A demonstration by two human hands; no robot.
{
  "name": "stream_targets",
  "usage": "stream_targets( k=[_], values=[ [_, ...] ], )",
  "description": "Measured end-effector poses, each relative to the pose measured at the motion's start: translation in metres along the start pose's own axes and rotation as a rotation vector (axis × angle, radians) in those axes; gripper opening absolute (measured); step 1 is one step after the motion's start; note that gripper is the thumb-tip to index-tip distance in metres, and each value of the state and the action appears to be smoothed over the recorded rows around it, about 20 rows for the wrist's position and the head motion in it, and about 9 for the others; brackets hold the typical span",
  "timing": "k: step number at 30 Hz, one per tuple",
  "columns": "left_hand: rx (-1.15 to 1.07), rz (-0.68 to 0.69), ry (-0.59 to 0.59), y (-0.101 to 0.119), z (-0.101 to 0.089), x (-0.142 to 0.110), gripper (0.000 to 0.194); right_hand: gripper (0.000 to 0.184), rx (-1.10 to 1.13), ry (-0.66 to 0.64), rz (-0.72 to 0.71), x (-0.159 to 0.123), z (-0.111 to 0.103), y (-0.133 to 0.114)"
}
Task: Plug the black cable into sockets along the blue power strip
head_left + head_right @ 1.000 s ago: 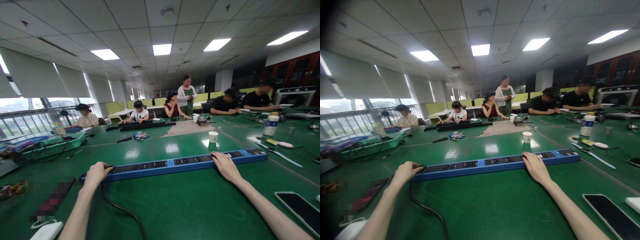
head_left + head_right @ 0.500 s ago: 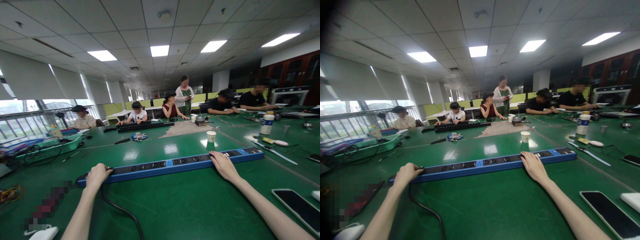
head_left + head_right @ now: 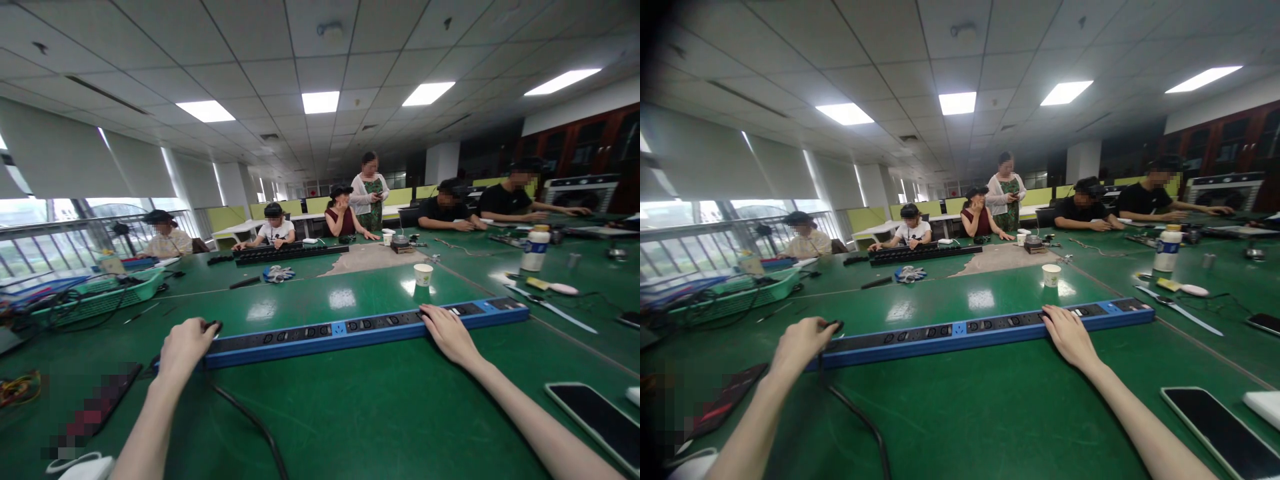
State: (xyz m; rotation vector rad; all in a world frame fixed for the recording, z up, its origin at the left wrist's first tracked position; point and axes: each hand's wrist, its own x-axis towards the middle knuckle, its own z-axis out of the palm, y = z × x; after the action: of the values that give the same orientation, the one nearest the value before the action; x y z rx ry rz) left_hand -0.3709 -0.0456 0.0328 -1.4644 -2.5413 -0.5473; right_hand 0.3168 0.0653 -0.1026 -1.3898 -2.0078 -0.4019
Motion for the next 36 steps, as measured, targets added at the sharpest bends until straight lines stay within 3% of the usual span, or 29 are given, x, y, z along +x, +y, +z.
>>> stream_targets(
  k=[2, 4, 7, 11, 15, 19, 21, 25, 29, 32, 36],
  values=[
    [-0.055, 0.019, 0.072, 0.006, -0.017, 0.001, 0.056, 0.051, -0.011, -0.011, 0.0, 0.0, 0.001, 0.001],
    [-0.102, 0.068, 0.049, 0.013, -0.028, 0.0, 0.054, 0.051, -0.021, -0.02, 0.004, 0.0, 0.001, 0.001],
    [-0.177, 0.13, -0.149, 0.024, -0.026, -0.005, 0.041, 0.052, -0.032, -0.022, 0.006, -0.001, 0.001, 0.0],
    [-0.346, 0.168, -0.394, 0.028, -0.006, -0.01, 0.038, 0.051, -0.037, -0.018, 0.001, -0.001, 0.001, 0.001],
    [-0.322, 0.37, -0.39, 0.027, -0.006, -0.016, 0.043, 0.051, -0.033, -0.016, 0.0, -0.001, 0.001, 0.002],
    [-0.287, 0.432, -0.357, 0.025, -0.025, -0.02, 0.04, 0.05, -0.031, -0.022, 0.001, -0.001, 0.001, 0.002],
    [-0.217, 0.425, -0.286, 0.025, -0.03, -0.02, 0.038, 0.05, -0.032, -0.023, 0.0, -0.001, 0.001, 0.001],
    [-0.043, 0.493, 0.009, 0.027, -0.031, -0.017, 0.034, 0.051, -0.035, -0.017, -0.004, -0.001, 0.002, 0.001],
    [-0.192, 0.537, 0.19, 0.039, -0.033, -0.02, 0.036, 0.051, -0.037, -0.009, -0.01, -0.001, 0.002, 0.001],
    [-0.337, 0.435, 0.393, 0.049, -0.039, -0.025, 0.042, 0.051, -0.036, -0.009, -0.014, -0.001, 0.002, 0.001],
    [-0.428, 0.121, 0.649, 0.044, -0.041, -0.021, 0.05, 0.051, -0.03, -0.012, -0.011, -0.001, 0.002, 0.001]
  ],
)
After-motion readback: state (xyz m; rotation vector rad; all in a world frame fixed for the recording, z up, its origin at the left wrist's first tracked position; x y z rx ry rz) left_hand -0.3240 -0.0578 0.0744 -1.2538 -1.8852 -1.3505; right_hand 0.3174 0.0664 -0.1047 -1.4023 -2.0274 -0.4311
